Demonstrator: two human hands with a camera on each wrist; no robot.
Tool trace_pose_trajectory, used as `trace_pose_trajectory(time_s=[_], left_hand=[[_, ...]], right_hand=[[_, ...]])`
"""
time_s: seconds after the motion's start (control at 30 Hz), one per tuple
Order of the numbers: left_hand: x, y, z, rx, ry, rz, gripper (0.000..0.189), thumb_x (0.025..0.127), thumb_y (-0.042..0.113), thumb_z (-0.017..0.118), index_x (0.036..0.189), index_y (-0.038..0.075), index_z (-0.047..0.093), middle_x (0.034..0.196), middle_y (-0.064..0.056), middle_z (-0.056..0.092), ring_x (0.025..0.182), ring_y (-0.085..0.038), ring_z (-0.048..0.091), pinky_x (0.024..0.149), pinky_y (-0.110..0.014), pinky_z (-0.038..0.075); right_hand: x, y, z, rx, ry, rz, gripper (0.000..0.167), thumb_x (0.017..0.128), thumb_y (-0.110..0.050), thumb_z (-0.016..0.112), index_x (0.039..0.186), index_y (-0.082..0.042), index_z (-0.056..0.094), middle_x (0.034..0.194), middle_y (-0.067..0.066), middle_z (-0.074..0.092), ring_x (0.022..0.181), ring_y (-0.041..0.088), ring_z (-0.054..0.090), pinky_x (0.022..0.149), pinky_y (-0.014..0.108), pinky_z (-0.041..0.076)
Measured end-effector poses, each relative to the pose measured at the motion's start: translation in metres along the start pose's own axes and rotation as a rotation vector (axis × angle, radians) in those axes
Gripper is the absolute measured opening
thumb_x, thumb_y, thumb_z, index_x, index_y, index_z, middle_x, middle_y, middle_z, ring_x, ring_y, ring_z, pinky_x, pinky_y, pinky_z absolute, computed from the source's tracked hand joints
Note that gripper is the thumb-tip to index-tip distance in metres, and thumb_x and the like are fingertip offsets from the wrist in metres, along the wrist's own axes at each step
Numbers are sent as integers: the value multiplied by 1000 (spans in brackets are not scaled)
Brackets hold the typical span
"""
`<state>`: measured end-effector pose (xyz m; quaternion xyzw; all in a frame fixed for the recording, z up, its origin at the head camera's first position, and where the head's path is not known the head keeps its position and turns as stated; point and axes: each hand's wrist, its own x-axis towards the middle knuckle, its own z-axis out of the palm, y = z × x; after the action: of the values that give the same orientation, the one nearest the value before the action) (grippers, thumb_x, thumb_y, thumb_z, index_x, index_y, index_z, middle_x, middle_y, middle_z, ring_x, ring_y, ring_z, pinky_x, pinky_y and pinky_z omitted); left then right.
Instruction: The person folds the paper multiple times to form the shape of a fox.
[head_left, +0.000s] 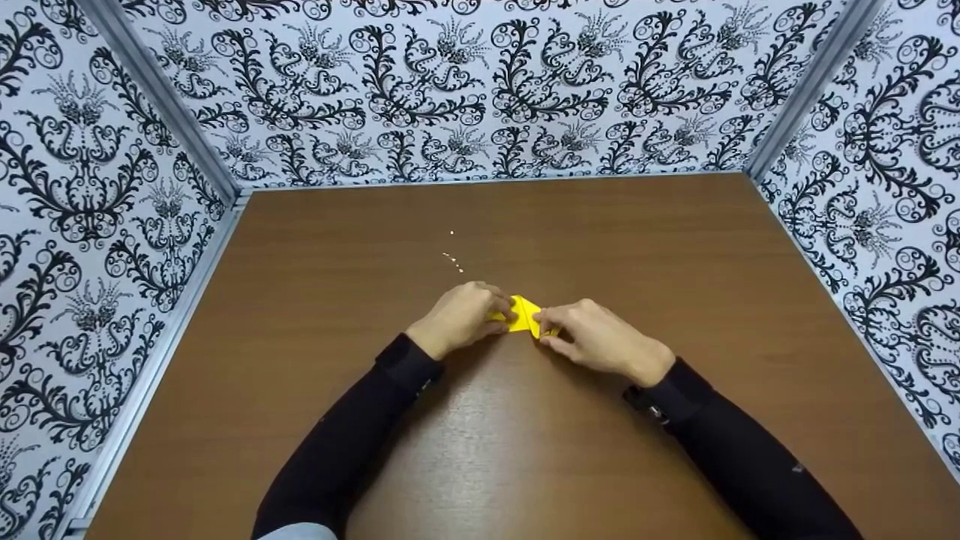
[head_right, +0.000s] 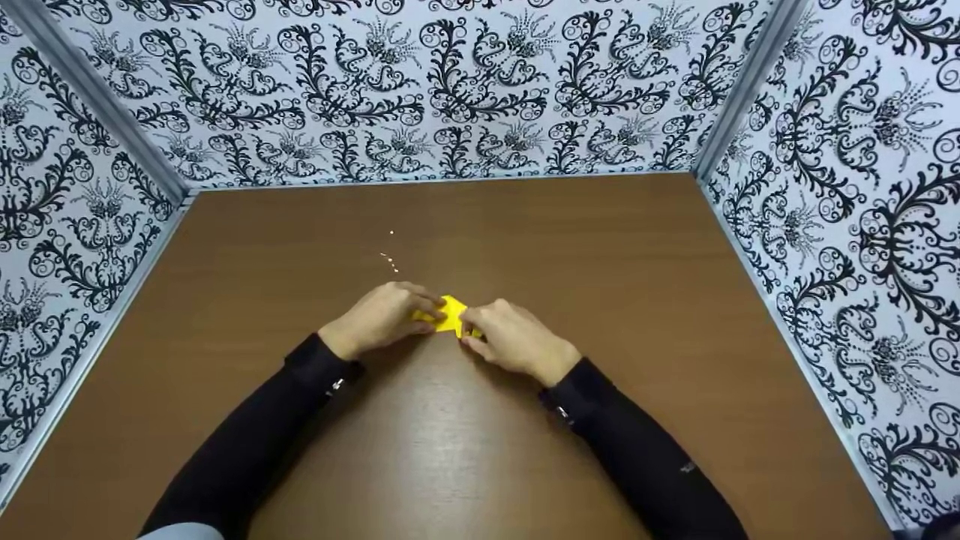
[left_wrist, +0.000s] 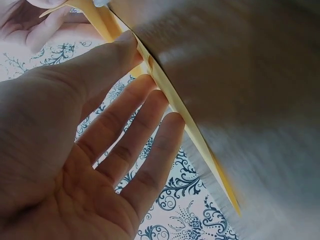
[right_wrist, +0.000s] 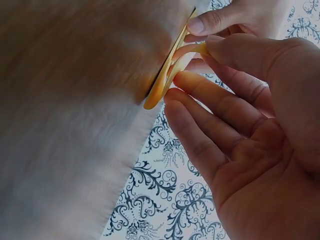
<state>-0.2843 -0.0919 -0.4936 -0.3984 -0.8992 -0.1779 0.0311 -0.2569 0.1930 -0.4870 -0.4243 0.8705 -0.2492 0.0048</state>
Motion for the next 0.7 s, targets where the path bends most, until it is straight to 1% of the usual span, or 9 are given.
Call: trace_pose_trajectory(time_s=[0.17, 0.3, 0.5, 0.7], left_hand=[[1, 0, 0, 7, -14, -21, 19, 105, 20, 89, 122, 13, 92, 138, -9, 87, 130, -32, 82, 115, -47, 66], [1, 0, -1, 4, -25, -40, 20, 105, 21, 89, 124, 14, 92, 141, -8, 86, 132, -33, 81, 116, -48, 65], [1, 1, -2, -2, -23, -43, 20, 105, 21, 89, 123, 12, 92, 141, -9, 86, 131, -34, 81, 115, -49, 66], [0, 0, 0, -15, -13, -44, 19, 104, 19, 90, 121, 12, 93, 139, -9, 86, 129, -34, 82, 114, -49, 66]], right_hand=[[0, -2, 2, -30, -3, -23, 5, 110, -9, 81, 116, -10, 80, 105, 2, 85, 86, 11, 75, 77, 30, 64], [0, -2, 2, -62, -13, -29, 6, 110, -10, 82, 112, -14, 78, 103, -1, 84, 83, 9, 70, 75, 28, 60], [0, -4, 3, -76, -13, -37, 8, 109, -10, 84, 111, -13, 77, 101, -1, 83, 82, 9, 71, 75, 28, 61], [1, -5, 5, -84, -25, -34, 7, 110, -10, 82, 109, -14, 76, 100, -3, 81, 81, 8, 67, 73, 27, 58]])
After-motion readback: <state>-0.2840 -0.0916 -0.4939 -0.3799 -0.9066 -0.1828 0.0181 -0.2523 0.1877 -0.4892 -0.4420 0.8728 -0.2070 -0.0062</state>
